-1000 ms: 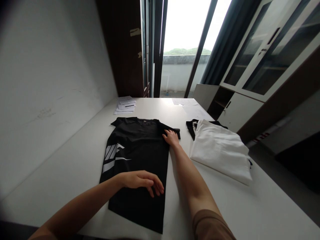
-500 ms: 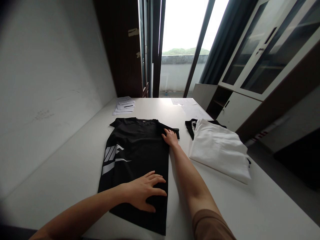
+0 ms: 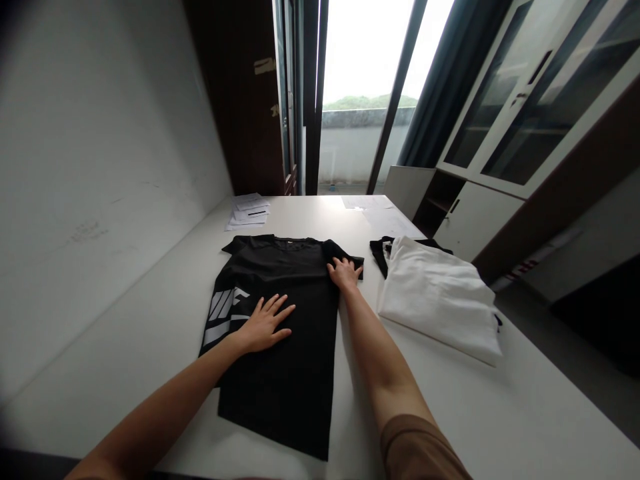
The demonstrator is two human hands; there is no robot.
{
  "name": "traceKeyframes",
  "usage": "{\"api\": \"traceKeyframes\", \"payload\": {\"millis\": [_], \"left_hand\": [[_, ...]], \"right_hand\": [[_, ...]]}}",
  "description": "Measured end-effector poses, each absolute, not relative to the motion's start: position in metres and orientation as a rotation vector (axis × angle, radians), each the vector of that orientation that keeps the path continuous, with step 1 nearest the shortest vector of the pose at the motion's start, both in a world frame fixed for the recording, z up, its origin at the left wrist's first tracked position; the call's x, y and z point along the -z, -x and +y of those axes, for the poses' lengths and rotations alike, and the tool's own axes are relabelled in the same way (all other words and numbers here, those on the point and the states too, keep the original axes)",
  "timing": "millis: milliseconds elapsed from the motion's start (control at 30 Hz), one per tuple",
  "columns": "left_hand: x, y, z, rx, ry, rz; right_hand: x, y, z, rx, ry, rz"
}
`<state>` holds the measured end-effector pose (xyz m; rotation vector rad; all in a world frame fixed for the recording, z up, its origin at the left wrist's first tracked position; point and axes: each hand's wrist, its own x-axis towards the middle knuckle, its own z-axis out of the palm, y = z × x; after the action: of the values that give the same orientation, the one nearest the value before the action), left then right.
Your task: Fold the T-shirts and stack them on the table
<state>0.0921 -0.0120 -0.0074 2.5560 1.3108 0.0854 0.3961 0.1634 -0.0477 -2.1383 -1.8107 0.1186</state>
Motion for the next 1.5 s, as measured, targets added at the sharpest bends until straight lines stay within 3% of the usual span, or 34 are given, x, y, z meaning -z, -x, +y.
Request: {"api": "traceKeyframes", "payload": {"millis": [300,600,1033,1133,1333,1500], "left_hand": [[0.02,-0.075,0.012,-0.099,-2.494,1.484],[0.02,-0.067,0.015,-0.059,-2.497,1.535],[0.006,-0.112,-0.034,-0.154,-2.667,1.012],[-0.001,-0.095,-0.013,-0.393,-2.589,1.245],[-0.009,-0.002,0.039,-0.855,-2.105,2.225],[0.001,0.052,0.053,-0.486,-1.791,2.529]], "right_hand": [[0.048,-0.413,0.155,0.047,2.175,-1.48],[0.05,-0.39,0.16,-0.065,1.741,-1.905],[0.041,-0.379,0.154,-0.142,1.992,-1.854],[0.04,-0.379,0.151,-0.139,2.008,-1.856],[0.039,-0.379,0.147,-0.081,2.014,-1.873],[0.034,-0.374,0.144,0.067,1.976,-1.902]]}}
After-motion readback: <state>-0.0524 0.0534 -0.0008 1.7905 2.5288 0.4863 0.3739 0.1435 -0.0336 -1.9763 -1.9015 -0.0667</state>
